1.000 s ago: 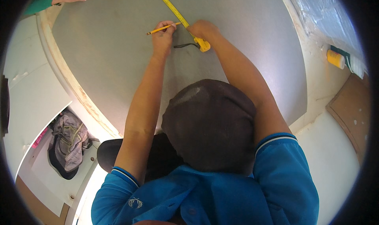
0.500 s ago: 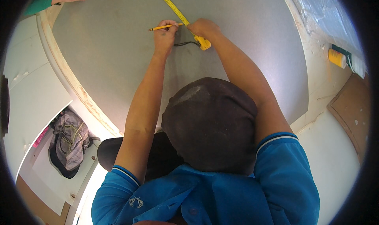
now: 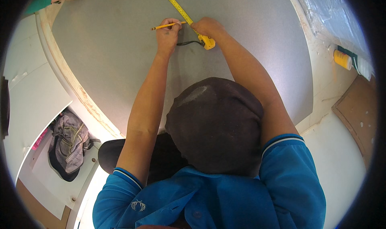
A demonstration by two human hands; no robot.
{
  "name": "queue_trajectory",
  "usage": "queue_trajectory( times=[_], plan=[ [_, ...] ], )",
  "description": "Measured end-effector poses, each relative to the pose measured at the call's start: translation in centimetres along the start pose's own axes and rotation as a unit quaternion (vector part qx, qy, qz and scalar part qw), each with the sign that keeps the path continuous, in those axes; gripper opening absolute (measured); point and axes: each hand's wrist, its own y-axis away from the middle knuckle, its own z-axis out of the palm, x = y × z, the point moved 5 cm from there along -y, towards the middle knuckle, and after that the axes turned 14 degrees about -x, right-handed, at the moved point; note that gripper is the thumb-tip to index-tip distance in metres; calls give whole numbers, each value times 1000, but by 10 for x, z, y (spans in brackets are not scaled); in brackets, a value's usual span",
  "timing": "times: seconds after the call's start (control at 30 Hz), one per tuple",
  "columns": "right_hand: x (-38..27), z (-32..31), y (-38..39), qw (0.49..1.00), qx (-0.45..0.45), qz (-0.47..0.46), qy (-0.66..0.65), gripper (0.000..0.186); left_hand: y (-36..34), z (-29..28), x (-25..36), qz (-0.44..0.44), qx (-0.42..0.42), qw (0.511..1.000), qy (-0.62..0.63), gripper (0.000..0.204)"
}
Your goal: The person measures and marks a large gray board with a tape measure and pencil, then measures a white cabinet door and a cardboard box. The person kneels on the floor and uses a yellow tape measure and pencil to mark measurements on the surfaces.
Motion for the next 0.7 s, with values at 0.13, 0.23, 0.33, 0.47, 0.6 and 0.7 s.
queue_trajectory(
  times=[0.13,0.23,0.33,0.47,0.6,0.7],
  plan=[
    [-1,0,-2,1000,0,-12,5,59,-1,-1,-1,3,1,1000,-15,10],
    [0,1,-2,1000,-4,-9,0,59,0,0,-3,3,-9,1000,6,10],
    [-2,0,-2,1000,3,-8,1,59,-1,-1,-4,5,-8,1000,0,10],
    [-2,0,-1,1000,-1,-16,-3,58,-1,-1,-2,8,-10,1000,-7,11],
    [0,0,-3,1000,1,-6,5,59,-1,-1,1,-4,-12,1000,-17,11],
    [0,1,-3,1000,8,-8,0,60,0,-1,0,-13,-12,1000,-20,11]
  ],
)
